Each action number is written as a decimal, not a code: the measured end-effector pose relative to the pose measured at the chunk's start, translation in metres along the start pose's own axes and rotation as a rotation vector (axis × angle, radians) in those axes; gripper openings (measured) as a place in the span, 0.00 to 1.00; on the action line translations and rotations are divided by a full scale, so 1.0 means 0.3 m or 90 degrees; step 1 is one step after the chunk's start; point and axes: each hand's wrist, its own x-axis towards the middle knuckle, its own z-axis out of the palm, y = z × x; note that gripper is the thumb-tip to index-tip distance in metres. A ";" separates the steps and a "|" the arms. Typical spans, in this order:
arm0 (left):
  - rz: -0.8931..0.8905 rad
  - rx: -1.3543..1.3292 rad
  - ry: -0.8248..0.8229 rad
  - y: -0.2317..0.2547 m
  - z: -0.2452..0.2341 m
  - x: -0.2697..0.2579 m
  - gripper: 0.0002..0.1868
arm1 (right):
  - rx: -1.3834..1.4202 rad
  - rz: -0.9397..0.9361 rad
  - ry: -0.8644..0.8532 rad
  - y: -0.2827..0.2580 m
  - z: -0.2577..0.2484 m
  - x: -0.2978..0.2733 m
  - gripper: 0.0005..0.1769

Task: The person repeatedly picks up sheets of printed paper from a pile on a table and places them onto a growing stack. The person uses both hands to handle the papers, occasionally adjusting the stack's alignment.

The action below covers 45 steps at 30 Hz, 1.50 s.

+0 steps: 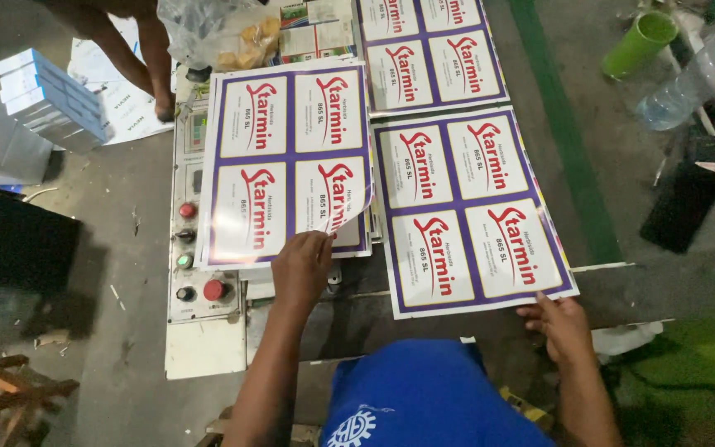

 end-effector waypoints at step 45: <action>0.111 0.080 -0.304 -0.133 0.017 0.048 0.22 | 0.050 -0.040 -0.009 0.013 -0.049 0.032 0.14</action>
